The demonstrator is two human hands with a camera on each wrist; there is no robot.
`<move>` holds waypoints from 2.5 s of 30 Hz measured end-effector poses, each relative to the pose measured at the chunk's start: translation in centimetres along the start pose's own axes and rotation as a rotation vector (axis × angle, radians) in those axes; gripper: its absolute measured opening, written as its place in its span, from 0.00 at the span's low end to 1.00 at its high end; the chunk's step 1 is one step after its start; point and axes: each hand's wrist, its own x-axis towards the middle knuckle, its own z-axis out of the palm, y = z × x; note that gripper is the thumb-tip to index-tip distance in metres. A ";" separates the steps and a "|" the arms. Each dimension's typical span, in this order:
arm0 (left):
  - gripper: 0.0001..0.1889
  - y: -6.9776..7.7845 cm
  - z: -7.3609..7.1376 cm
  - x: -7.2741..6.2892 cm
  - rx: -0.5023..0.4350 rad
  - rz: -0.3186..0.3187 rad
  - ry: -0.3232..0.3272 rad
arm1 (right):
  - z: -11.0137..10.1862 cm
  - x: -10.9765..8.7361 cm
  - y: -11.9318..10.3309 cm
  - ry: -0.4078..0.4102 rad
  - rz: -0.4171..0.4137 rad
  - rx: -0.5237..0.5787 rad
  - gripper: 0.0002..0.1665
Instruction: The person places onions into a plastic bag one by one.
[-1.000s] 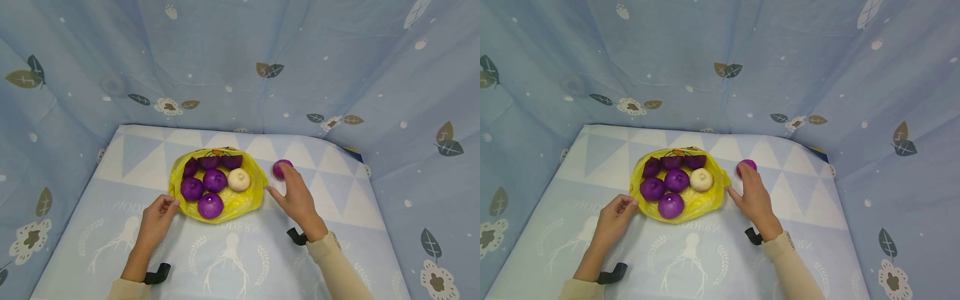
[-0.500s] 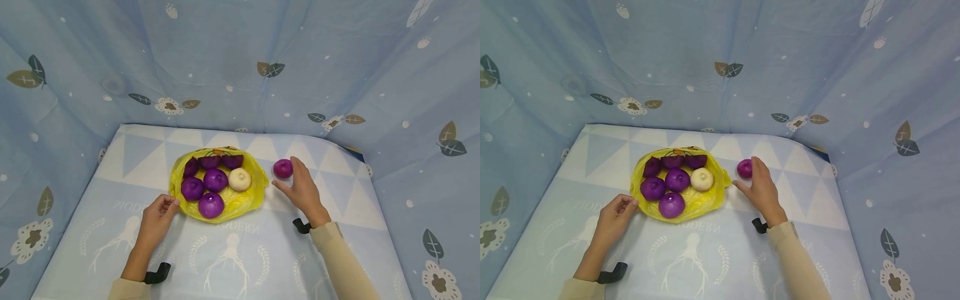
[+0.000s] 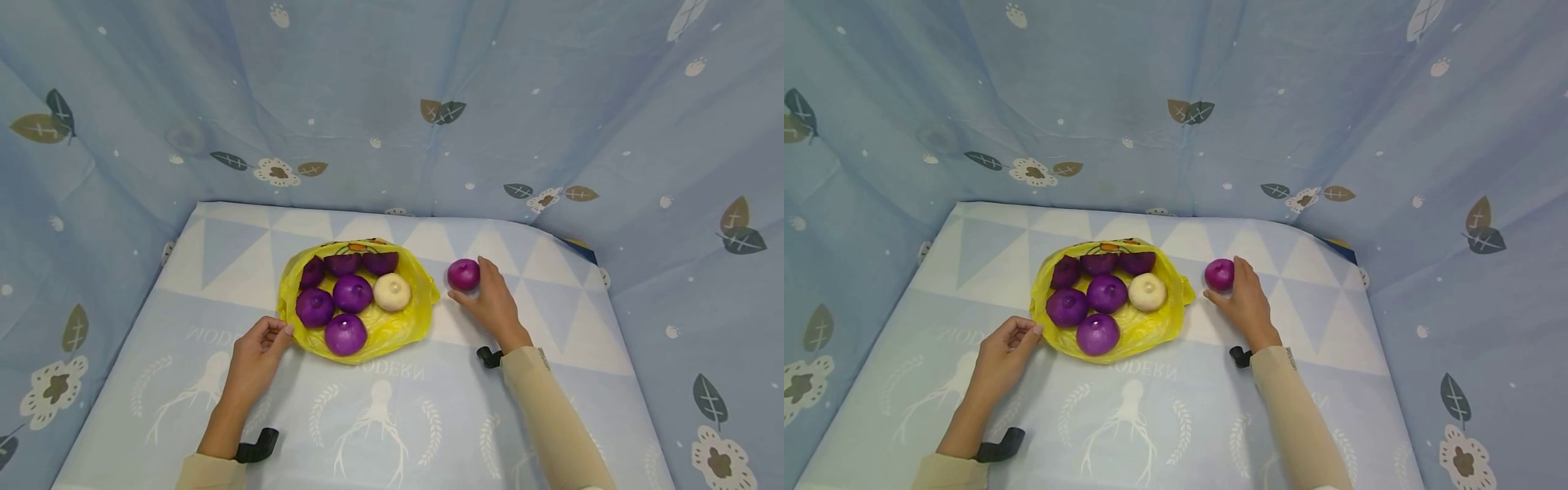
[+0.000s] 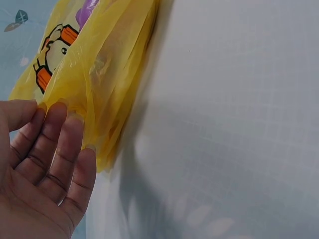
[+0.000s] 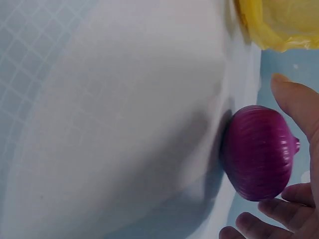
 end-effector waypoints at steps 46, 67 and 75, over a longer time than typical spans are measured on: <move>0.13 -0.1 0.2 0.1 0.013 -0.010 -0.004 | 2.3 0.8 0.3 0.151 0.100 0.120 0.45; 0.13 0.4 0.1 0.2 0.001 -0.012 -0.005 | 1.5 -2.1 -0.5 0.244 0.067 0.169 0.50; 0.13 0.4 0.1 0.0 -0.001 -0.011 -0.010 | 0.2 -4.1 -2.3 0.232 0.018 0.152 0.50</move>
